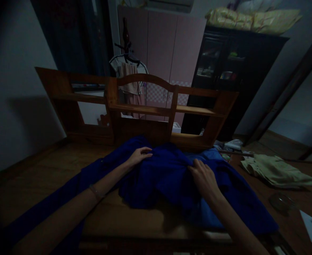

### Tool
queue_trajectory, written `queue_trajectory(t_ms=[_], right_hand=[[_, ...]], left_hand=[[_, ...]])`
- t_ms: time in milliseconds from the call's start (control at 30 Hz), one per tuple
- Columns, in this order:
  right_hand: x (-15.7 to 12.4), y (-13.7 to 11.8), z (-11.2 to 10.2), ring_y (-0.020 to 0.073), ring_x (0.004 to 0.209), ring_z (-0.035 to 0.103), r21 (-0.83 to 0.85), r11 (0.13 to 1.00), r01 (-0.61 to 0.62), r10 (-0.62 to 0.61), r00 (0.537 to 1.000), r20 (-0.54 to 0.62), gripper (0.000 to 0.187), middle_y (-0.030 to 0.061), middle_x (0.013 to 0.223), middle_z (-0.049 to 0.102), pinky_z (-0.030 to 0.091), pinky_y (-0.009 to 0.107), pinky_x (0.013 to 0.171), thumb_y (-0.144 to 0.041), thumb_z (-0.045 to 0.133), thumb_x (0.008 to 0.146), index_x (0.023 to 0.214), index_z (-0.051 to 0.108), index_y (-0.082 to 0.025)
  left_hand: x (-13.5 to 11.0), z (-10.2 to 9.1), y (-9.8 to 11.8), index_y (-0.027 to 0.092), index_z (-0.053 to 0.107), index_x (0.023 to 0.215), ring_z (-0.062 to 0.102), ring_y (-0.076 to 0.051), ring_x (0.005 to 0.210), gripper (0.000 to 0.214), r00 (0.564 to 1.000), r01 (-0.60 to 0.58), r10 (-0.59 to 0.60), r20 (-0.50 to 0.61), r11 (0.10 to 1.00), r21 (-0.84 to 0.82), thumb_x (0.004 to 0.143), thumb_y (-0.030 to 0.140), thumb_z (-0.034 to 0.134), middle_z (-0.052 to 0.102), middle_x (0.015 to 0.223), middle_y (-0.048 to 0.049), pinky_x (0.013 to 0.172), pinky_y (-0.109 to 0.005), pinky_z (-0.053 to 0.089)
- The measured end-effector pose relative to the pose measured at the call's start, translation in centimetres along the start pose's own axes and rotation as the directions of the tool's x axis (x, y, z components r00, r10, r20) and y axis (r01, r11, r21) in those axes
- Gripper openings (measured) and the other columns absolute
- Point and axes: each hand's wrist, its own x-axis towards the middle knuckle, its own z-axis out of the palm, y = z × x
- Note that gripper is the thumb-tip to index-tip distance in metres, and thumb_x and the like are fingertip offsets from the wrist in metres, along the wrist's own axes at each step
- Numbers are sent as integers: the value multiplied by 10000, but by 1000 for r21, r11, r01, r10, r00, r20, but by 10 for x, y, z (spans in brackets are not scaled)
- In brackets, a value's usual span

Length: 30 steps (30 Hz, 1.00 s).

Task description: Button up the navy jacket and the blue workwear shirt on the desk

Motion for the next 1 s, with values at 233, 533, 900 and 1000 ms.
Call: queue_trajectory(t_ms=[233, 533, 900, 1000], right_hand=[[72, -39, -8, 217, 1116, 494, 441, 883, 158, -54, 969, -239, 321, 78, 1194, 544, 396, 357, 948, -220, 510, 864, 1180, 564, -242], [122, -70, 49, 159, 881, 601, 853, 473, 221, -290, 953, -86, 267, 14, 916, 651, 410, 345, 898, -379, 648, 786, 981, 616, -199], [107, -62, 62, 171, 847, 603, 904, 399, 156, -306, 952, -30, 246, 27, 896, 655, 454, 282, 769, -384, 667, 760, 898, 652, -180], [105, -63, 63, 169, 849, 599, 912, 379, 157, -277, 960, -50, 237, 30, 895, 647, 449, 279, 769, -377, 653, 776, 902, 653, -177]], left_hand=[[-21, 2, -17, 171, 638, 1016, 599, -190, 943, 406, 998, -40, 45, 33, 988, -151, 692, 409, 700, 655, 1013, -60, 862, -314, 454], [-35, 0, -11, 172, 678, 911, 584, -187, 905, 269, 978, -206, 204, 50, 977, 48, 779, 400, 618, 635, 920, -51, 839, -295, 431], [-40, 4, -5, 184, 662, 891, 563, -181, 938, 208, 954, -265, 241, 179, 956, 126, 816, 359, 579, 621, 939, -39, 882, -281, 404], [-42, 2, -1, 188, 644, 955, 557, -188, 984, 231, 946, -256, 227, 230, 961, 105, 791, 347, 614, 629, 993, -41, 901, -276, 399]])
